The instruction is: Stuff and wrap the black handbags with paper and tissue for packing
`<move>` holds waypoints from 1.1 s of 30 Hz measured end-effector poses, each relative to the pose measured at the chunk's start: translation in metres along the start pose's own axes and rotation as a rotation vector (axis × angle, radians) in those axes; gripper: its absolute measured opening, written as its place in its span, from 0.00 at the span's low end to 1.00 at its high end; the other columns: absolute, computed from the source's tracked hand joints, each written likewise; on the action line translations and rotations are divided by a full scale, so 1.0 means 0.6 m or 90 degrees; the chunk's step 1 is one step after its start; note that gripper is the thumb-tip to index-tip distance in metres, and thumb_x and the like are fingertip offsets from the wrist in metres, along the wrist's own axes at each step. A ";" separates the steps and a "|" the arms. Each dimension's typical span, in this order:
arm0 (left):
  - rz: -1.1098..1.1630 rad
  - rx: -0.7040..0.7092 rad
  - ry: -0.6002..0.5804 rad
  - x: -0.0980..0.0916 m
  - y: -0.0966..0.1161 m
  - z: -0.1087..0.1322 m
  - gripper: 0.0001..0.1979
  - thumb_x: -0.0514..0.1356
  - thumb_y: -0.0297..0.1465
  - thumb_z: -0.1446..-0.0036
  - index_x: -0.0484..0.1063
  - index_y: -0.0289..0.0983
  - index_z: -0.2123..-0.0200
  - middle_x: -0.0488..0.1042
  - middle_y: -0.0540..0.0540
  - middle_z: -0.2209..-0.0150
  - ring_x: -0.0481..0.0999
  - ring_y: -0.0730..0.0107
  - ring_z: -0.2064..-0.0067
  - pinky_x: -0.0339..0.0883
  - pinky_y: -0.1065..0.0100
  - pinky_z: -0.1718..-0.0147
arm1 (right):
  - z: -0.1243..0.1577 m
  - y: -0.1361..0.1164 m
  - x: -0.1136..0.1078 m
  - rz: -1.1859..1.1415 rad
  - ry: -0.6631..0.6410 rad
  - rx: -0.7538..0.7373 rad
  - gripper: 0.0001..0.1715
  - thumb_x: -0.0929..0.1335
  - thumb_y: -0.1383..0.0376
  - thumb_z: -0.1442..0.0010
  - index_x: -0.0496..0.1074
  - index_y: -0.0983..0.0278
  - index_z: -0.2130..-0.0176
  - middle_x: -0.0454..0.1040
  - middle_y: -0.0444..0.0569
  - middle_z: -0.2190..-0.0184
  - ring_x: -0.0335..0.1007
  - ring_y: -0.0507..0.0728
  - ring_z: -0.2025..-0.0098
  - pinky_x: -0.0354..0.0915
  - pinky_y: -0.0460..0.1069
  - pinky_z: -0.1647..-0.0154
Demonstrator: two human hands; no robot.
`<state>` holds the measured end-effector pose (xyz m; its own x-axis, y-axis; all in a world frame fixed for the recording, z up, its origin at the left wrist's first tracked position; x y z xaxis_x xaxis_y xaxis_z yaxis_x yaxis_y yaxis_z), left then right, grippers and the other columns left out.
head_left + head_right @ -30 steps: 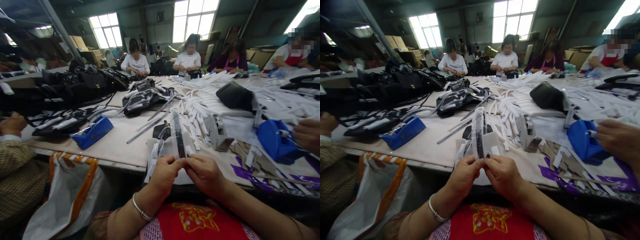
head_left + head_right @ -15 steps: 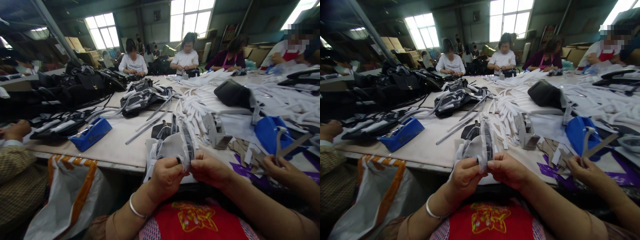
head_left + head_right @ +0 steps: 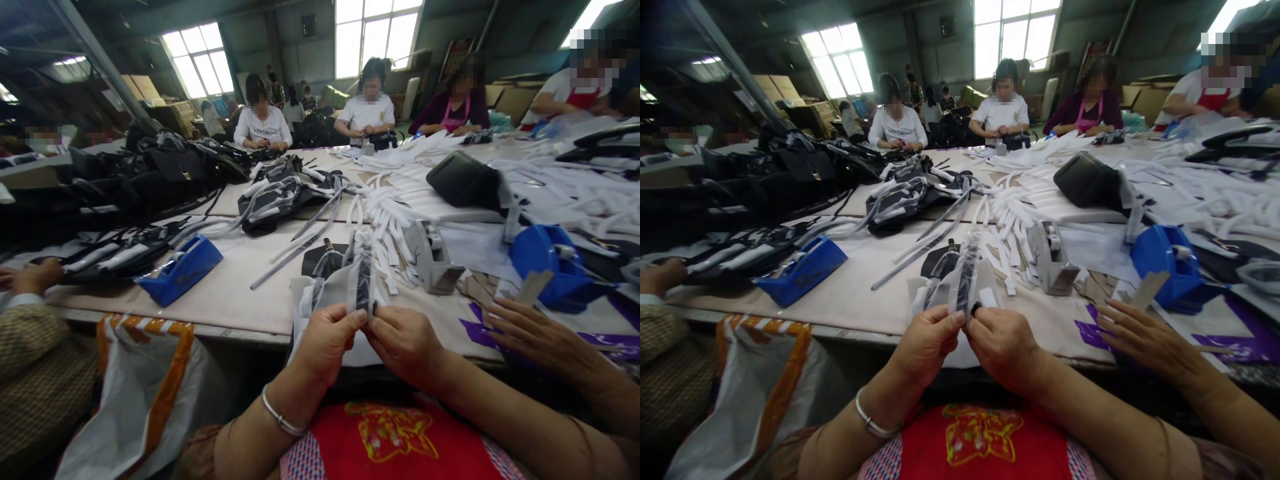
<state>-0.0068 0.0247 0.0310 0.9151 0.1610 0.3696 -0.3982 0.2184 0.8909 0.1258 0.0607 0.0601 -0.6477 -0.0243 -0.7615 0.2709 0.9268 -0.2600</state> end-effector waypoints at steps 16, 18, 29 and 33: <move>-0.599 0.422 -0.082 0.008 0.041 0.035 0.07 0.60 0.30 0.39 0.79 0.37 0.67 0.66 0.47 0.73 0.64 0.70 0.70 0.57 0.67 0.68 | 0.023 0.049 0.030 -0.993 -0.120 0.643 0.19 0.76 0.55 0.49 0.70 0.66 0.72 0.54 0.36 0.83 0.40 0.44 0.82 0.41 0.43 0.83; -0.462 0.292 -0.092 0.001 0.040 0.027 0.09 0.65 0.35 0.43 0.75 0.36 0.72 0.65 0.49 0.74 0.62 0.72 0.71 0.56 0.69 0.71 | 0.015 0.045 0.019 -0.797 -0.117 0.547 0.16 0.73 0.55 0.44 0.72 0.66 0.72 0.59 0.39 0.82 0.49 0.47 0.80 0.48 0.44 0.80; 0.049 -0.009 -0.044 -0.004 0.006 -0.001 0.14 0.71 0.38 0.51 0.73 0.33 0.73 0.59 0.55 0.79 0.51 0.83 0.79 0.45 0.75 0.80 | 0.003 0.031 -0.009 -0.282 -0.086 0.127 0.12 0.65 0.66 0.36 0.71 0.65 0.71 0.64 0.45 0.76 0.55 0.51 0.74 0.51 0.48 0.73; -0.351 0.288 -0.039 0.006 0.036 0.019 0.05 0.65 0.31 0.43 0.80 0.36 0.70 0.69 0.49 0.73 0.67 0.74 0.70 0.60 0.71 0.70 | 0.017 0.059 0.010 -0.789 -0.161 0.494 0.20 0.69 0.51 0.40 0.67 0.64 0.72 0.54 0.37 0.81 0.44 0.47 0.80 0.44 0.44 0.81</move>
<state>-0.0112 0.0189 0.0547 0.9829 0.0852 -0.1630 0.1756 -0.1709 0.9695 0.1385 0.0894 0.0402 -0.6286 -0.7688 0.1172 0.0083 -0.1573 -0.9875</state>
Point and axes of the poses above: each hand's wrist, its own z-axis away from the middle knuckle, its own x-axis out of the palm, y = z × x, the point moved 4 cm from there along -z, towards the middle knuckle
